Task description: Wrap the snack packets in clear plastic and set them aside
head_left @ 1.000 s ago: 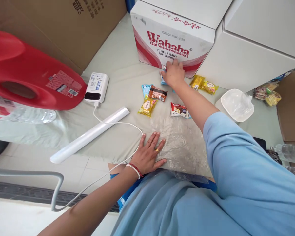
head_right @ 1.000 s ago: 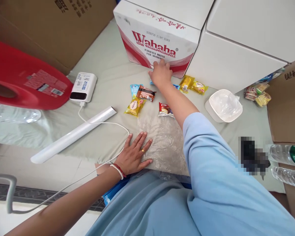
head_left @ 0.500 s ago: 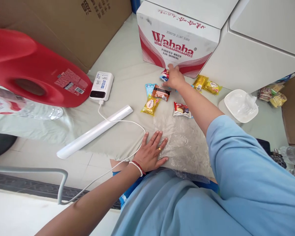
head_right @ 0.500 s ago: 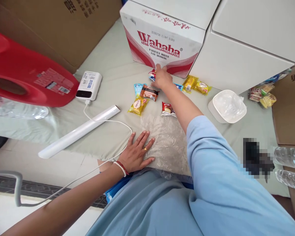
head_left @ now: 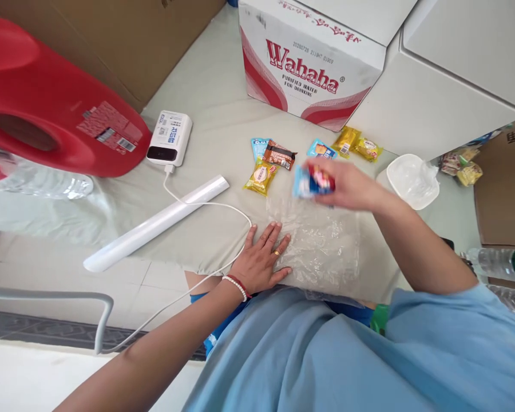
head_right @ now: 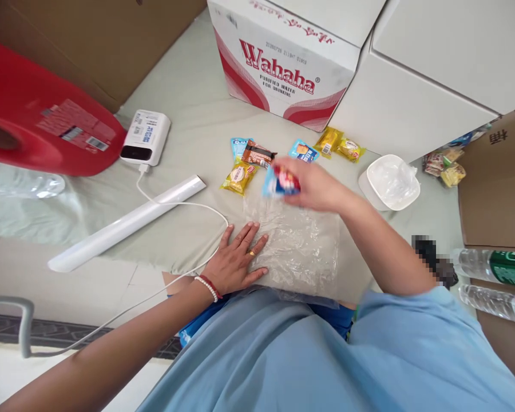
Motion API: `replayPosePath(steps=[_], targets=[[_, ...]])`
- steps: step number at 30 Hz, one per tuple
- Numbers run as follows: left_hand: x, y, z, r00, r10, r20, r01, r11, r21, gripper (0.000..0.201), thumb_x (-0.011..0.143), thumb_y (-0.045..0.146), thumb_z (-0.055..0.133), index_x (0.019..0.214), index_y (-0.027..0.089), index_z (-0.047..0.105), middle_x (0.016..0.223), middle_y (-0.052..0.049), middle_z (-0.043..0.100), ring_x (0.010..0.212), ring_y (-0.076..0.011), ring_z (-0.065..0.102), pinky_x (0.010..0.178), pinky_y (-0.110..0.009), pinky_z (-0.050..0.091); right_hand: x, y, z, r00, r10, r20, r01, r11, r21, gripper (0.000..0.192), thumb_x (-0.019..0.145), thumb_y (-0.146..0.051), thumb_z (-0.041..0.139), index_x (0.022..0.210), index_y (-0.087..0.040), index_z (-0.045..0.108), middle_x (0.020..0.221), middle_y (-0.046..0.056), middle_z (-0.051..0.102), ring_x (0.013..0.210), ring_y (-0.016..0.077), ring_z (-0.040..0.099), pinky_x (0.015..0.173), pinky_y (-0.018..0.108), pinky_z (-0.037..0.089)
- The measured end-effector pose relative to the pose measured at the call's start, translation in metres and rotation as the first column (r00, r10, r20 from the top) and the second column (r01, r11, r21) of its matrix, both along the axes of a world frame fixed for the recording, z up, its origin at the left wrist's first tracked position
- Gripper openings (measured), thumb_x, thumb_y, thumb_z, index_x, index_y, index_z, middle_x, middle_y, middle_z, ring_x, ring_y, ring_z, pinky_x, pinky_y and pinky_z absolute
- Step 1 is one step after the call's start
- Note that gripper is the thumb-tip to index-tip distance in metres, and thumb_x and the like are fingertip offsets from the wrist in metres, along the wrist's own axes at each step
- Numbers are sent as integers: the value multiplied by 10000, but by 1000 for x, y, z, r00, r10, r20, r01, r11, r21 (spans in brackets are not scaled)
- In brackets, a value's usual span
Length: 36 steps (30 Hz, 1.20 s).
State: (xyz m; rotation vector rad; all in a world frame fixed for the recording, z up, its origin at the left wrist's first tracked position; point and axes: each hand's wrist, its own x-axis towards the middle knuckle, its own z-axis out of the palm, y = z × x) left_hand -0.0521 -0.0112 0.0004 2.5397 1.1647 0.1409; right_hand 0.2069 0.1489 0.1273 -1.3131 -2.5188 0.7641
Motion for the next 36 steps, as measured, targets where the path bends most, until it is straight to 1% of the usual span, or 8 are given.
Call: replayPosePath(steps=[7,14,18,21,23,27,32,36], targets=[[1,-2,-1,1000,6,13,-7,999,35,809,969,676,479,1613,195,382,1717,-227,224,1606,-364,217,1278,-651,37,-4,-119,-56,930,53,364,-65,998,21,602,818,-199,782,1385,-186,583,1377,190,632,1194,386,608,965,520,509],[2,-2,0,1000,14,4,-14,997,73,792,971,657,488,1600,182,407,1708,-233,245,1595,-373,248,1277,-651,53,3,-126,-69,991,-130,-27,133,957,257,474,929,-529,691,1209,-167,566,1300,213,631,1188,338,603,943,463,503],[3,-2,0,1000,11,-3,-11,997,81,789,973,647,492,1604,183,400,1704,-234,257,1595,-381,246,1270,-662,69,43,-124,-55,900,-407,-156,436,833,341,422,939,-546,653,1152,-193,566,1153,160,648,1081,300,616,935,441,512],[2,-2,-1,1000,13,3,-13,997,81,779,974,634,500,1602,183,403,1704,-230,259,1595,-379,246,1271,-660,71,93,-129,-61,706,-708,-7,668,663,339,473,927,-592,618,1144,-173,600,1092,158,648,1029,320,602,925,476,504],[2,-2,-2,1000,13,15,-15,996,83,771,974,623,509,1600,184,408,1704,-229,264,1594,-377,251,1274,-656,67,124,-135,-72,590,-787,181,737,617,276,538,907,-609,618,1192,-153,622,1103,177,657,1067,358,588,939,521,495],[2,-2,-3,1000,14,25,-16,996,89,765,975,619,512,1598,187,412,1702,-228,271,1593,-373,255,1277,-650,58,143,-152,-86,620,-695,365,689,705,171,770,794,-604,746,1393,-152,577,1376,225,584,1280,440,505,1040,607,448],[2,-2,-3,1000,12,11,-13,995,99,760,976,624,504,1597,196,413,1704,-223,272,1592,-365,261,1278,-640,62,83,-166,-80,930,-338,146,312,933,178,645,937,-490,659,1496,-208,503,1508,170,547,1479,379,388,1197,608,333],[2,-2,-3,1000,16,4,-16,995,97,762,975,614,512,1599,189,410,1704,-228,264,1589,-373,267,1276,-644,68,54,-169,-83,965,-218,148,202,972,119,525,968,-363,635,1469,-238,539,1413,131,643,1452,364,438,1209,668,282]])
